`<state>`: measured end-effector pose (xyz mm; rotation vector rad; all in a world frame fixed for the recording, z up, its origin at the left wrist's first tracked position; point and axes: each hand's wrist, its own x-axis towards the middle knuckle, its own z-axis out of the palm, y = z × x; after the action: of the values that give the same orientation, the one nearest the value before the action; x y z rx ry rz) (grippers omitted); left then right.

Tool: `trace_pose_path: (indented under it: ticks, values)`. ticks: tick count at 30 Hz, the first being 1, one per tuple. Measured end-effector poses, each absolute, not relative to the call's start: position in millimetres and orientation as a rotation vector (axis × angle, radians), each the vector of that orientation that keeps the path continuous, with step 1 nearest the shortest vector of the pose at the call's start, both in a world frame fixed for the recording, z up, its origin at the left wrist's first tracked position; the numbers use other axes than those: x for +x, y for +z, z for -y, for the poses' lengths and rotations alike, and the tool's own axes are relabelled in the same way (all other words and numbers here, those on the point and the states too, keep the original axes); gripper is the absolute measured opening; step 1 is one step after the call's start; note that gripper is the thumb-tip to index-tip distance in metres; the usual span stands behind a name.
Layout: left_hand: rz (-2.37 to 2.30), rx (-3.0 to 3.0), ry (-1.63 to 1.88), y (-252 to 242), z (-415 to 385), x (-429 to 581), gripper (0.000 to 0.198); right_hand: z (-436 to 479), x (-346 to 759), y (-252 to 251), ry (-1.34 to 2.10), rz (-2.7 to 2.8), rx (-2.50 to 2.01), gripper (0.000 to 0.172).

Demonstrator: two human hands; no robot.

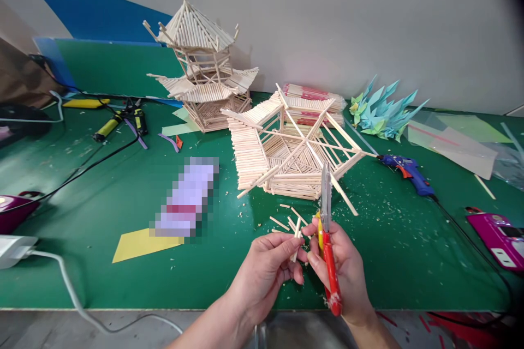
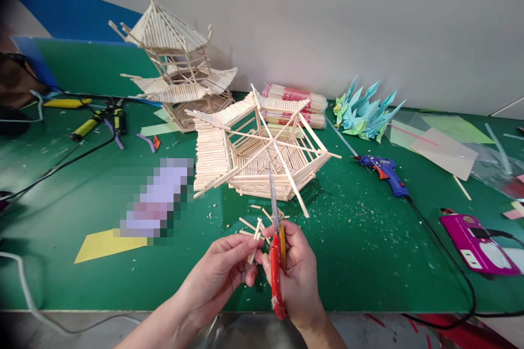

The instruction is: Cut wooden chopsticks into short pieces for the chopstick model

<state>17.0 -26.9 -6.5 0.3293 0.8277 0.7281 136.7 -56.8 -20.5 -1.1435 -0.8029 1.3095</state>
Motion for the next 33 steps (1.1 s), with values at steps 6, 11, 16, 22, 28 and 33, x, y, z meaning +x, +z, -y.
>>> trace_pose_path:
  ticks: [6, 11, 16, 22, 28, 33]
  values:
    - [-0.823, 0.339, 0.728, -7.5, 27.6, 17.8, 0.014, 56.9, 137.1, -19.7, 1.303, 0.823, -1.160, 0.032]
    - [-0.821, 0.349, 0.718, -7.4, 28.2, 17.4, 0.013, 56.4, 135.1, -17.3, 1.321, 0.808, -1.156, 0.029]
    - [-0.836, 0.351, 0.718, -7.7, 28.1, 16.9, 0.013, 56.4, 135.9, -18.2, 1.302, 0.799, -1.160, 0.030]
    - [-0.874, 0.363, 0.746, -5.4, 24.4, 13.3, 0.013, 58.6, 147.6, -23.9, 1.253, 0.804, -1.258, 0.039]
    - [-0.890, 0.386, 0.770, -0.6, 19.9, 8.7, 0.014, 69.3, 170.0, -17.1, 1.224, 0.834, -1.482, 0.038]
    - [-0.896, 0.466, 0.788, 1.1, 15.6, 5.0, 0.015, 80.3, 202.6, -11.8, 1.293, 1.249, -1.766, 0.040]
